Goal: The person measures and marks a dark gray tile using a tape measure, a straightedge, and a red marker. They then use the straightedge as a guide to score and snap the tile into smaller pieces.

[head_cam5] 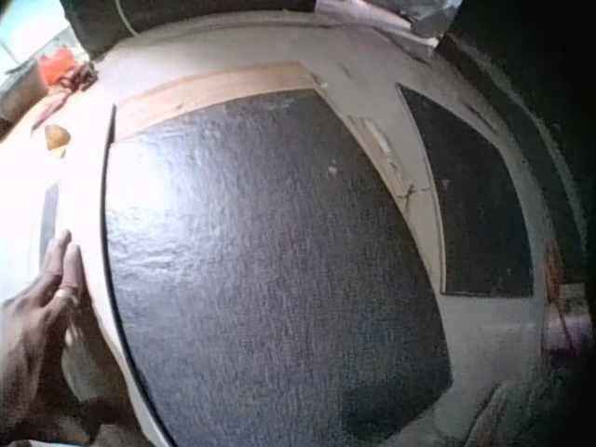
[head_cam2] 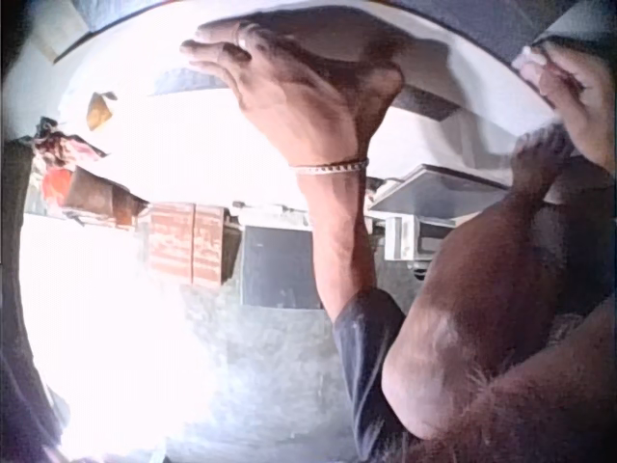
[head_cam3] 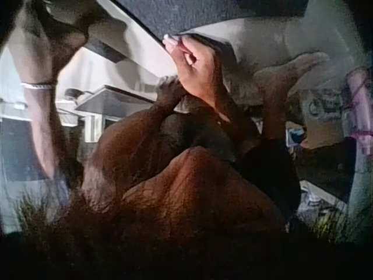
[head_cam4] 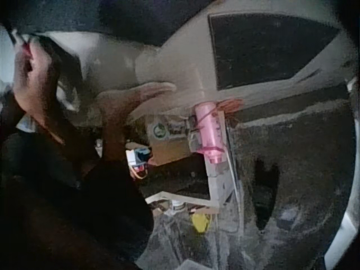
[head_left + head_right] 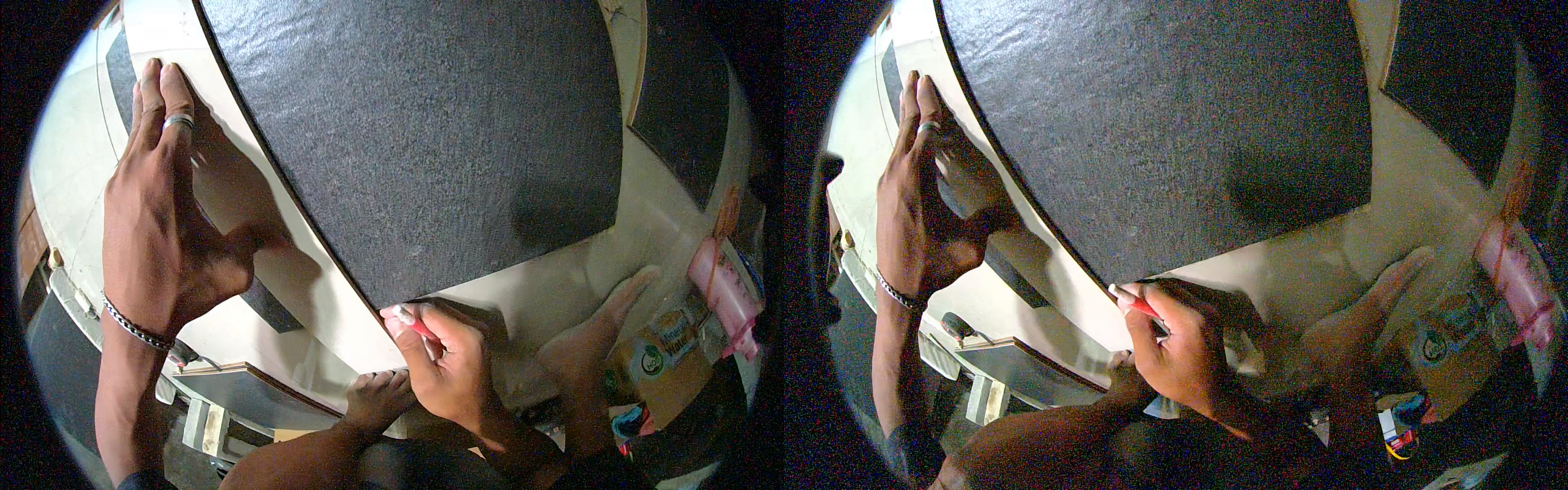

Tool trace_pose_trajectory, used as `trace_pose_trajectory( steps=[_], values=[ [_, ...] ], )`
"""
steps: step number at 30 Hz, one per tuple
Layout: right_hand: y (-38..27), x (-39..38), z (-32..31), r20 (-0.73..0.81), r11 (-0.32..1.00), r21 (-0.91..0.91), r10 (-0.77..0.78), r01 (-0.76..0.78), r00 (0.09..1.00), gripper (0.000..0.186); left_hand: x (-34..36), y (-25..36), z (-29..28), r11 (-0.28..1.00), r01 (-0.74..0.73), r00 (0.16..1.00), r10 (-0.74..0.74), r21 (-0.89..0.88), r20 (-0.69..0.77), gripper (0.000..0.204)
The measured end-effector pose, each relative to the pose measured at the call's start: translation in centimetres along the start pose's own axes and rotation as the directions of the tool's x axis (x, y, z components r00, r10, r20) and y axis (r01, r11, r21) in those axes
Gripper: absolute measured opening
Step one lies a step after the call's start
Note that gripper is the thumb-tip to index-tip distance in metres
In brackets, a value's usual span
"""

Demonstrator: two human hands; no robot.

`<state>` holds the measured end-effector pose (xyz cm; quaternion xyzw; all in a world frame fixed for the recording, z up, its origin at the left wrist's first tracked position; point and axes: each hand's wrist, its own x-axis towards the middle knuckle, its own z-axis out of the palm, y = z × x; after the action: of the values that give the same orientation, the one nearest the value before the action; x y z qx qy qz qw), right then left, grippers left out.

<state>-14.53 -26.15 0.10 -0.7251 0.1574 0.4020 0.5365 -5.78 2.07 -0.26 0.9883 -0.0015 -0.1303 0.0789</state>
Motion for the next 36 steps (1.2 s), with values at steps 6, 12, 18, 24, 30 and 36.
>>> trace_pose_trajectory(
  steps=[6, 12, 18, 24, 30, 36],
  values=[
    [0.4, -0.4, 1.0, -0.053, 0.985, -0.097, -0.150, 0.145, 0.987, 0.020, 0.0, 0.2, 0.2, 0.996, -0.048, 0.999, 0.050, 0.081, -0.016, 0.129],
    [0.5, -1.0, 2.2, -0.111, 0.988, -0.099, -0.131, 0.120, 0.985, 0.024, 0.2, -0.7, 0.7, 0.983, -0.168, 0.982, 0.174, 0.081, -0.079, 0.128],
    [0.4, -0.9, 2.0, -0.102, 0.997, -0.050, -0.057, 0.053, 0.993, 0.024, 0.1, 0.0, 0.0, 0.996, -0.068, 0.998, 0.069, 0.063, -0.011, 0.133],
    [0.8, -0.9, 2.3, -0.122, 0.997, -0.031, -0.079, 0.075, 0.989, 0.020, 0.4, 0.6, -0.3, 0.985, -0.106, 0.994, 0.102, 0.136, 0.037, 0.132],
    [1.1, -1.1, 2.4, -0.132, 0.997, 0.045, -0.052, 0.058, 0.990, 0.024, 0.5, -0.5, 0.1, 0.996, -0.056, 0.998, 0.054, 0.068, 0.042, 0.135],
    [1.3, -0.9, 2.2, -0.112, 0.995, 0.066, -0.064, 0.072, 0.992, 0.022, 0.2, -0.8, 0.3, 0.996, -0.081, 0.997, 0.080, 0.031, 0.022, 0.136]
  ],
)
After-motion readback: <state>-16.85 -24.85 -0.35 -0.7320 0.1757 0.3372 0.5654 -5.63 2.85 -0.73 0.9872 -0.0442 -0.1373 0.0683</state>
